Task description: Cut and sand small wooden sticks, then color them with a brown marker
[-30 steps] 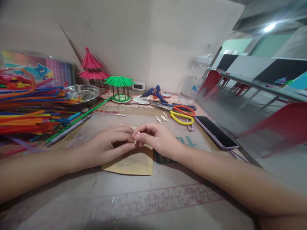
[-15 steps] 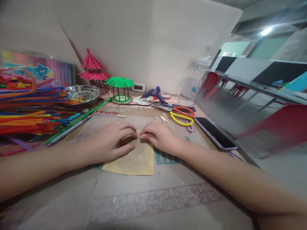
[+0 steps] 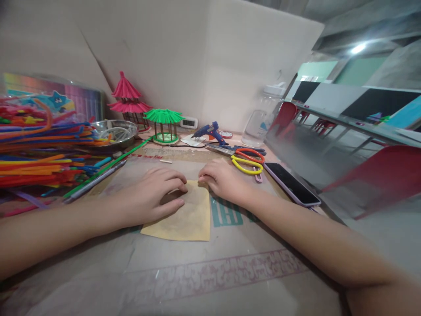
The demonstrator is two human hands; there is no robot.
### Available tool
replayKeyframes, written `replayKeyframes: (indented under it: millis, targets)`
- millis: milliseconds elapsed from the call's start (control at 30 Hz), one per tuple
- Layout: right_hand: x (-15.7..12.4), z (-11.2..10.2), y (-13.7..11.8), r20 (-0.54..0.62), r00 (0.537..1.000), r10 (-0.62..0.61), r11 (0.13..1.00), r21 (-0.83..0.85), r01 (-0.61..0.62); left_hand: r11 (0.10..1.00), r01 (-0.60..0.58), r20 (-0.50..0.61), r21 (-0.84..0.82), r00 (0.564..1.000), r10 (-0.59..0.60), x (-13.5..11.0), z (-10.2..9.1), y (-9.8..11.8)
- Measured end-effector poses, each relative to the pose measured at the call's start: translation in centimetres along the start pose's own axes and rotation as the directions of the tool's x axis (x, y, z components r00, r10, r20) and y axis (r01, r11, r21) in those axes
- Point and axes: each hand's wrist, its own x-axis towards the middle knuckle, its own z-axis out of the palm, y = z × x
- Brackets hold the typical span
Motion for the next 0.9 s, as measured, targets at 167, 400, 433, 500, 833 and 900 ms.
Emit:
replayKeyframes:
  millis: [167,400,433,500,833,900]
  targets:
    - [-0.1,0.0,-0.2,0.040,0.998,-0.044,0.995,0.086,0.041,1.000,-0.022,-0.023,0.019,0.999,0.022,0.0,0.1,0.0]
    - [-0.2,-0.1,-0.6,0.020,0.998,-0.055,0.996,0.076,0.054,0.999,-0.042,-0.028,0.030,0.999,0.043,-0.1,0.0,0.0]
    - [-0.2,-0.1,-0.7,0.025,0.997,-0.068,0.993,0.096,0.065,0.999,-0.040,-0.028,0.033,0.999,0.041,-0.1,0.0,0.0]
    - [-0.1,-0.1,-0.8,0.024,0.997,-0.078,0.994,0.083,0.076,0.999,-0.031,-0.025,0.041,0.999,0.032,-0.1,0.0,0.0]
    - [-0.5,-0.5,-1.8,-0.003,1.000,0.024,0.992,0.121,-0.023,0.999,-0.025,-0.041,-0.024,0.999,0.024,0.2,-0.7,-0.9]
    - [-0.5,-0.9,-1.0,-0.069,0.990,0.125,0.982,0.150,-0.114,1.000,0.020,-0.093,-0.011,0.995,-0.021,0.3,-1.3,-2.4]
